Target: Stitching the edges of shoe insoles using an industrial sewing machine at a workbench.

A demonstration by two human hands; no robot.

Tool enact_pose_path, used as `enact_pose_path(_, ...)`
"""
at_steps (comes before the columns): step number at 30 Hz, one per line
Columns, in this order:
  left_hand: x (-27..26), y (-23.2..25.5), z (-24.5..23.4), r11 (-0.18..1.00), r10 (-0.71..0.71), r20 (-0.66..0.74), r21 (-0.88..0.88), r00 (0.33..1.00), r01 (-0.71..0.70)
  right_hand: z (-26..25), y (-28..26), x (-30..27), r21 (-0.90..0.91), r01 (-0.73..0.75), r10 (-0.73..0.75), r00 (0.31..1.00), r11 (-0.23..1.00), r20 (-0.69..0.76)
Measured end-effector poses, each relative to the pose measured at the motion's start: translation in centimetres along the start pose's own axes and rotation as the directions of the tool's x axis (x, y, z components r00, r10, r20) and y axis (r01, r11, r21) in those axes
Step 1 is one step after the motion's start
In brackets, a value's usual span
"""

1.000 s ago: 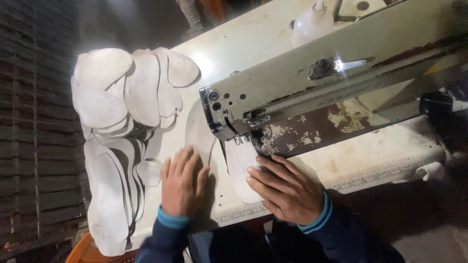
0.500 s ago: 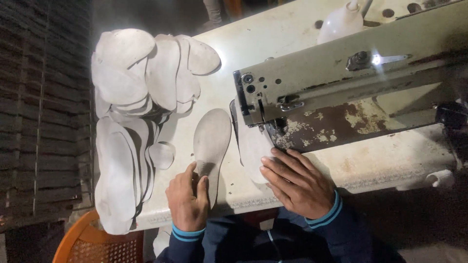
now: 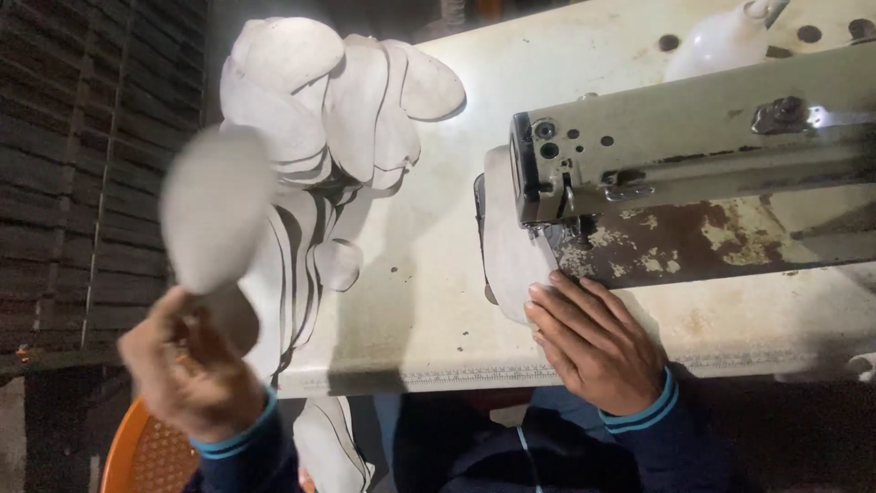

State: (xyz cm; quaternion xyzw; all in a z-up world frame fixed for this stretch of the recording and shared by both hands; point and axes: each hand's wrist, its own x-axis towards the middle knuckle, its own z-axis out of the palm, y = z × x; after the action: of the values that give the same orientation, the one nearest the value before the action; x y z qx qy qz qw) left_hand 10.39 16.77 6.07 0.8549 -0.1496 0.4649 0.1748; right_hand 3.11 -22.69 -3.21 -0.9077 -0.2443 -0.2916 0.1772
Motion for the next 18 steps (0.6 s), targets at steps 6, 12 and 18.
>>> enact_pose_path(6, -3.8, -5.4, -1.3, 0.967, -0.255, 0.150, 0.036, 0.955, 0.252, -0.1, -0.1, 0.2, -0.024, -0.007, 0.007, 1.000, 1.000, 0.026)
enact_pose_path(12, -11.0, -9.9, -3.3, 0.881, -0.456, 0.116, 0.200, 0.882, 0.429, 0.5, -0.1, -0.3, -0.102, -0.049, 0.053, 0.998, 0.994, 0.039)
enact_pose_path(18, -27.2, -18.3, -5.1, 0.790, -0.531, -0.206, 0.232, 0.822, 0.568, 0.3, -0.4, 0.5, -0.108, -0.044, 0.048, 0.998, 0.993, 0.030)
